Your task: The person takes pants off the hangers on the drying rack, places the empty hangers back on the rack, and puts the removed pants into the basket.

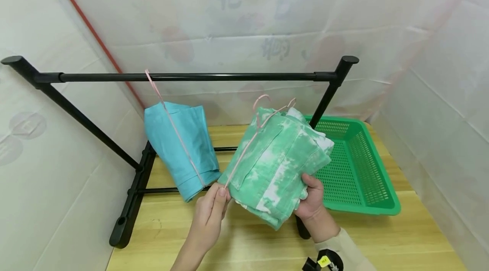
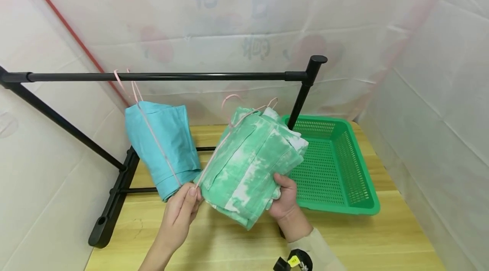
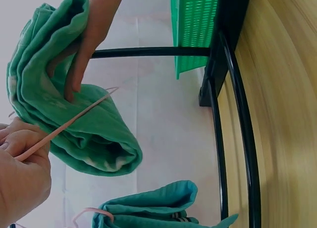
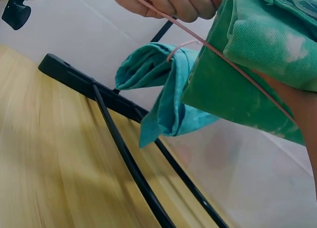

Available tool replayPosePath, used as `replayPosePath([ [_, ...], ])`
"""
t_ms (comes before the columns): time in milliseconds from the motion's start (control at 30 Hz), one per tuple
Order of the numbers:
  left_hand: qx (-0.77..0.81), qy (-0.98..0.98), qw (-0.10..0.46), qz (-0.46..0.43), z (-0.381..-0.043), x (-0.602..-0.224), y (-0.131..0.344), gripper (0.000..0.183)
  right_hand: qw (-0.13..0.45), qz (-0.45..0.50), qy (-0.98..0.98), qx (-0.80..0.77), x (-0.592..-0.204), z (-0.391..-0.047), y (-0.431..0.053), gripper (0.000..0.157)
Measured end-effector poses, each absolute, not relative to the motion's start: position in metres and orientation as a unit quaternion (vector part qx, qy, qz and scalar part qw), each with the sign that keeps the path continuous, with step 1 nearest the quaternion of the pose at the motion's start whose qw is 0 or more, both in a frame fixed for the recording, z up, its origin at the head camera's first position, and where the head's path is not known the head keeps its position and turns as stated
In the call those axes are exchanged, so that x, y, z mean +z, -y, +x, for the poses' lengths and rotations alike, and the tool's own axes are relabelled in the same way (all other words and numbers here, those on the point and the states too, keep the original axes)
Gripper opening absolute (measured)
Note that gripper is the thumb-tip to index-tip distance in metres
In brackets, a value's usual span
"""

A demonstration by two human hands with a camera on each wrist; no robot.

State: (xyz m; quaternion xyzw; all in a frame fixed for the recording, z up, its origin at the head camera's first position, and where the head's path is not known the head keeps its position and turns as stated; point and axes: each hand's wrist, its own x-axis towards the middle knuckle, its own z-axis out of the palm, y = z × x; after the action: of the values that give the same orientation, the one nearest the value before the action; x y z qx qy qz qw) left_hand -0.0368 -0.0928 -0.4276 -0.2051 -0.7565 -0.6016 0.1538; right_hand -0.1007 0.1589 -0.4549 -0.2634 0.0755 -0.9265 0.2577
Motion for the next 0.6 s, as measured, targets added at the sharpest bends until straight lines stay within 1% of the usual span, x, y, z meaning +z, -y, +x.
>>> replayPosePath([
  [233, -0.615, 0.753, 0.143, -0.183, -0.0367, -0.4294, 0.0992, 0.028, 0.274, -0.258, -0.01, -0.927, -0.456, -0.1002, -0.1643, 0.022],
  [467, -0.631, 0.745, 0.13, -0.176, -0.0383, -0.4237, 0.0999, 0.028, 0.273, -0.269, -0.012, -0.923, -0.4596, -0.1025, -0.1681, 0.02],
  [600, -0.637, 0.737, 0.136, -0.183, -0.04, -0.4271, 0.1006, 0.027, 0.274, -0.283, -0.019, -0.919, -0.4627, -0.1035, -0.1691, 0.02],
])
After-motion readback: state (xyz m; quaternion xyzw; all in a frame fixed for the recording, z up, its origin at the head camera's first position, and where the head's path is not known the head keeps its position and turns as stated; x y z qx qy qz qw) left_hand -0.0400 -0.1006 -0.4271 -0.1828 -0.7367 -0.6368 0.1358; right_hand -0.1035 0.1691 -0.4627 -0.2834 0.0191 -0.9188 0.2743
